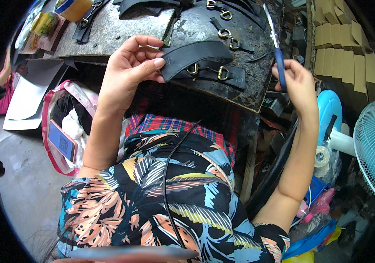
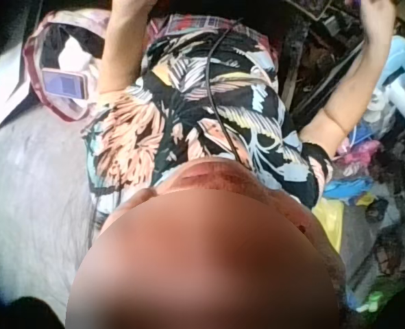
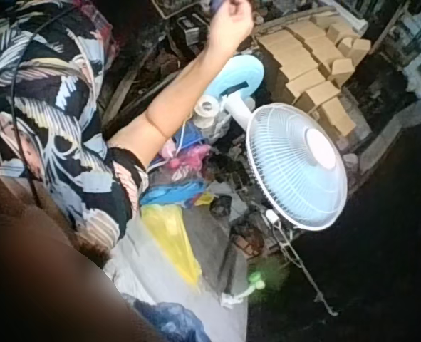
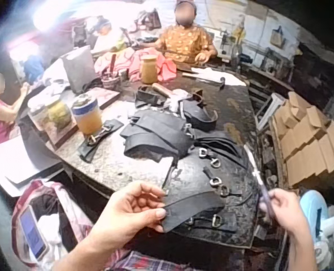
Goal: The person assembles short black leather straps by threading them through brass D-rings and trimming excess material with scissors. The person repeats this process for multiple straps, folding and aligning each piece before cutting.
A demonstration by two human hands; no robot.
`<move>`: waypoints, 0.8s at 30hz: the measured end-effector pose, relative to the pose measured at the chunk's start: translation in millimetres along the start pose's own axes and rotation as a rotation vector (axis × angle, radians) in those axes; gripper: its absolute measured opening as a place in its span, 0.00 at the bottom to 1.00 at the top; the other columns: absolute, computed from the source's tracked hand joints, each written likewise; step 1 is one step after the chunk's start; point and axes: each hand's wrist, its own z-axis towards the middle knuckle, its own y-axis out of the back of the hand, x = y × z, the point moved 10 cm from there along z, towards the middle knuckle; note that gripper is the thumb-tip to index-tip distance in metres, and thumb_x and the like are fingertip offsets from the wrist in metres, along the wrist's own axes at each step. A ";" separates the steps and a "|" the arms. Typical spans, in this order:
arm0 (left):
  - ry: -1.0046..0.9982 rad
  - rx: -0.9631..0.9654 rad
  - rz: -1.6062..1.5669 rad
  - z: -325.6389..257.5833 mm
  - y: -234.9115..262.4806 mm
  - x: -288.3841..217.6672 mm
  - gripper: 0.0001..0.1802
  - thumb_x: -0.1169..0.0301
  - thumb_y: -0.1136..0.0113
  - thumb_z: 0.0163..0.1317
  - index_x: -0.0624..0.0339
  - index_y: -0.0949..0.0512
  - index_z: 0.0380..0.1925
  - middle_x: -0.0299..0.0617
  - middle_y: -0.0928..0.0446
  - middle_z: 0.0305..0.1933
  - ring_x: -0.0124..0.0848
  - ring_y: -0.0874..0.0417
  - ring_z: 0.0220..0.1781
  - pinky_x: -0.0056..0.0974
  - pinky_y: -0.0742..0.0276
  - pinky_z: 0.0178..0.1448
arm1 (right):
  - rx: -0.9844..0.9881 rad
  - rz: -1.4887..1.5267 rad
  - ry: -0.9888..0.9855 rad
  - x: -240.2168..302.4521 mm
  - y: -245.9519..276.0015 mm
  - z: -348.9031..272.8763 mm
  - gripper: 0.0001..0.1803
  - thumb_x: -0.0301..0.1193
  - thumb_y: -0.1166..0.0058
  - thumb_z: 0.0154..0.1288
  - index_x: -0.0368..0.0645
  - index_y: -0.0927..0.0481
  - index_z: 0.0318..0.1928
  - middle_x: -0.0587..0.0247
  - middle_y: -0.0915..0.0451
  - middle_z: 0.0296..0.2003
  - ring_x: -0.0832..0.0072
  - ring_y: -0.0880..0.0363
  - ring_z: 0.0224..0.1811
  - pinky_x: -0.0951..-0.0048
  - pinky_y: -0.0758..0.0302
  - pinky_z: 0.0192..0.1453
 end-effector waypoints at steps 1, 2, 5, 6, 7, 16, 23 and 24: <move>-0.003 -0.007 0.001 -0.2 0.3 1.3 0.20 0.80 0.34 0.62 0.65 0.24 0.54 0.40 0.19 0.40 0.23 0.17 0.39 0.29 0.13 0.39 | -0.011 0.185 -0.019 -1.6 -3.3 -16.7 0.18 0.36 0.36 0.64 0.38 0.20 0.49 0.70 0.20 0.30 0.82 0.22 0.33 0.78 0.26 0.41; -0.011 -0.012 0.019 -0.6 0.3 2.0 0.20 0.80 0.34 0.62 0.65 0.24 0.54 0.40 0.19 0.40 0.23 0.17 0.39 0.29 0.13 0.38 | 0.050 0.275 0.130 13.4 -14.8 -35.6 0.20 0.35 0.33 0.62 0.37 0.21 0.50 0.70 0.20 0.32 0.82 0.21 0.34 0.79 0.25 0.42; -0.038 -0.017 0.072 0.2 -1.9 2.4 0.20 0.80 0.34 0.62 0.65 0.24 0.54 0.41 0.19 0.40 0.23 0.17 0.38 0.29 0.14 0.38 | 0.299 0.454 0.085 13.7 -62.2 -95.9 0.23 0.34 0.30 0.59 0.36 0.22 0.50 0.69 0.20 0.32 0.82 0.20 0.34 0.81 0.24 0.42; -0.049 -0.020 0.095 0.1 -2.7 1.6 0.20 0.80 0.34 0.62 0.65 0.24 0.54 0.41 0.19 0.40 0.23 0.17 0.38 0.29 0.14 0.37 | 0.433 0.582 0.002 11.9 -79.9 -112.3 0.23 0.35 0.30 0.59 0.35 0.22 0.49 0.68 0.20 0.32 0.82 0.20 0.33 0.81 0.24 0.41; -0.073 -0.011 0.097 0.0 -4.9 -0.9 0.20 0.80 0.34 0.62 0.65 0.24 0.54 0.41 0.19 0.40 0.23 0.17 0.38 0.29 0.14 0.37 | 0.575 0.689 -0.095 10.1 -100.0 -127.5 0.23 0.35 0.29 0.58 0.35 0.22 0.48 0.68 0.19 0.31 0.82 0.20 0.33 0.81 0.25 0.39; -0.127 -0.034 0.254 -8.8 -16.9 -11.6 0.20 0.81 0.34 0.62 0.65 0.24 0.55 0.40 0.19 0.39 0.22 0.18 0.39 0.27 0.18 0.38 | 0.598 0.583 -0.143 15.8 -125.9 -143.5 0.47 0.71 0.33 0.48 0.34 0.22 0.41 0.65 0.21 0.24 0.82 0.21 0.24 0.83 0.28 0.31; -0.202 -0.034 0.379 -11.0 -18.1 -17.7 0.19 0.80 0.34 0.63 0.66 0.24 0.54 0.40 0.18 0.39 0.22 0.18 0.38 0.27 0.18 0.37 | 0.595 0.576 -0.156 21.0 -126.0 -139.7 0.45 0.71 0.35 0.50 0.35 0.21 0.40 0.66 0.21 0.23 0.83 0.22 0.23 0.84 0.29 0.29; -0.174 -0.021 0.307 -8.6 -17.2 -14.7 0.19 0.79 0.34 0.63 0.67 0.24 0.54 0.40 0.19 0.38 0.22 0.18 0.38 0.27 0.18 0.37 | 0.592 0.574 -0.149 21.7 -125.8 -139.4 0.45 0.71 0.35 0.51 0.35 0.21 0.40 0.66 0.21 0.22 0.83 0.22 0.23 0.84 0.29 0.29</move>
